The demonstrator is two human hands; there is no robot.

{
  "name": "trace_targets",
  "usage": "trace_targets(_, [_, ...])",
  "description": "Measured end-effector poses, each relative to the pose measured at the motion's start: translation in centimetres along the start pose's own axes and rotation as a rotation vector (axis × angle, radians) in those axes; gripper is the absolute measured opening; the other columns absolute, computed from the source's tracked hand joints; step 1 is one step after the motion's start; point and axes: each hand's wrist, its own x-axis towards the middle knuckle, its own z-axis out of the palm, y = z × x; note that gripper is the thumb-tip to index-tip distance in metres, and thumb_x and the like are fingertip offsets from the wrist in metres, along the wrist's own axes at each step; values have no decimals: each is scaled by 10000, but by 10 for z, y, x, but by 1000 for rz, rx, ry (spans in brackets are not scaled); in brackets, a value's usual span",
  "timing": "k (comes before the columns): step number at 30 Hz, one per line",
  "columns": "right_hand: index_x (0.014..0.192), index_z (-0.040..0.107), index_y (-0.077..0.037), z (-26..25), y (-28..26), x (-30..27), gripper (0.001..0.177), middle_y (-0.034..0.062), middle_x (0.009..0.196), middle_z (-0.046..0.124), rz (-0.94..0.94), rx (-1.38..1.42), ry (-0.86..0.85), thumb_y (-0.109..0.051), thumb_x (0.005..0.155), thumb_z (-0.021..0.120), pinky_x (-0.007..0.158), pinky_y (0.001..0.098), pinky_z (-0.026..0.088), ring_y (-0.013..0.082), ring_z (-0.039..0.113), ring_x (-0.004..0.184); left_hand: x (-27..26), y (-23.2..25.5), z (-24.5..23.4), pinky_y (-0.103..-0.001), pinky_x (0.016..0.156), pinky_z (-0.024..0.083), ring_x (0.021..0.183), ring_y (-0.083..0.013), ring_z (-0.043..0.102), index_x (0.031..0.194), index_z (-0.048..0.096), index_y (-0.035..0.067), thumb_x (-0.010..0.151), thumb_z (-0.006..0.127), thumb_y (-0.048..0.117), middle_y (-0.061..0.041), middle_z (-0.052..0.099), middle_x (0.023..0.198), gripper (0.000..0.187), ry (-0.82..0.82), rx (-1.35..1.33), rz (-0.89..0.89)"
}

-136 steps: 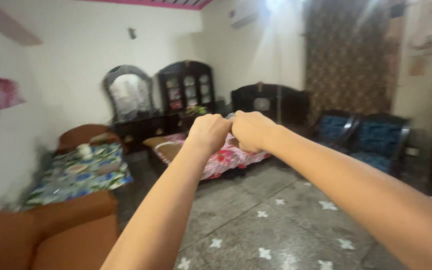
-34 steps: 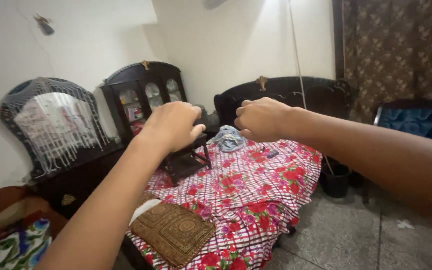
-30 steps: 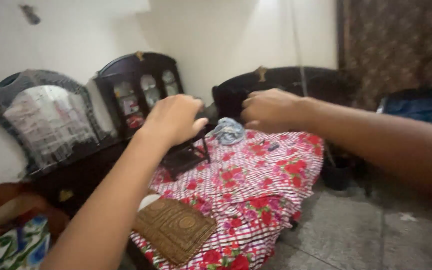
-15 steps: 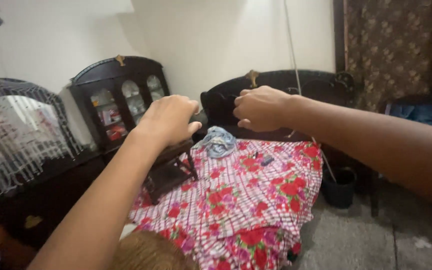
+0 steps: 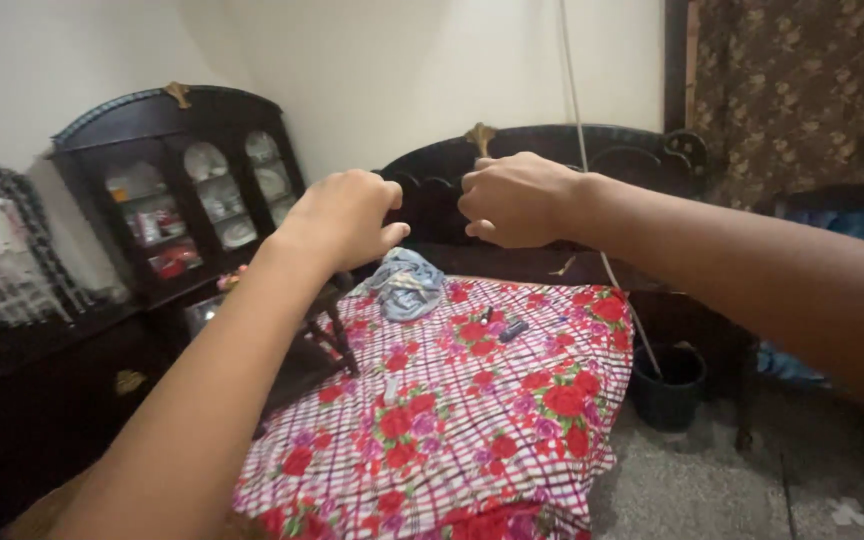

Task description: The person is picking up various boxes and tubes of ointment from a bed and placing them onto a shelving unit.

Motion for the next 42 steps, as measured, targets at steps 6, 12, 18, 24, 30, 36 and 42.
trace_targets(6, [984,749,-89,90,78,66,235,96,1055,704,46,-18,23,-274,938,611,889,449,554,293,624,1132,95,-52,92,-503,910,540,1038,-403,678,1068,754,62,844,772,358,-213,720,1059,372,48,-58,36])
trace_targets(12, [1067,741,-89,156,146,125,312,90,1101,693,151,3,-118,-352,962,611,935,434,548,275,604,1168,200,-109,166,-495,932,538,1062,-393,677,1084,757,78,865,758,358,-226,719,1070,355,-11,-54,55])
trace_targets(18, [1080,741,-91,241,212,152,318,78,1138,685,176,35,-162,-349,956,602,932,449,543,279,589,1187,278,-123,247,-489,936,542,1057,-375,689,1076,761,87,883,750,363,-204,734,1051,338,-66,-89,98])
trace_targets(24, [1015,756,-96,332,283,179,312,79,1113,711,165,11,-206,-359,976,592,973,420,550,260,612,1182,350,-121,329,-495,892,546,1026,-380,685,1043,758,81,838,774,348,-178,725,1060,337,-27,-138,69])
trace_targets(30, [963,767,-94,419,362,198,305,78,1072,721,26,-26,-150,-356,969,612,923,400,568,255,646,1119,424,-107,388,-487,901,554,1020,-370,695,1037,763,83,862,752,350,-178,739,1028,319,-96,-71,22])
trace_targets(36, [929,747,-68,492,444,229,290,108,1009,719,-108,-4,-64,-345,918,664,868,425,579,297,665,1055,493,-106,446,-485,913,552,1026,-362,698,1067,757,74,873,735,356,-185,746,1022,343,-121,-88,-23])
trace_targets(42, [868,749,-74,559,470,264,292,118,997,712,-114,203,2,-354,894,673,829,469,564,334,654,1062,540,-112,508,-472,918,553,1036,-357,698,1105,761,135,842,752,394,-173,743,1048,369,-253,-145,-161])
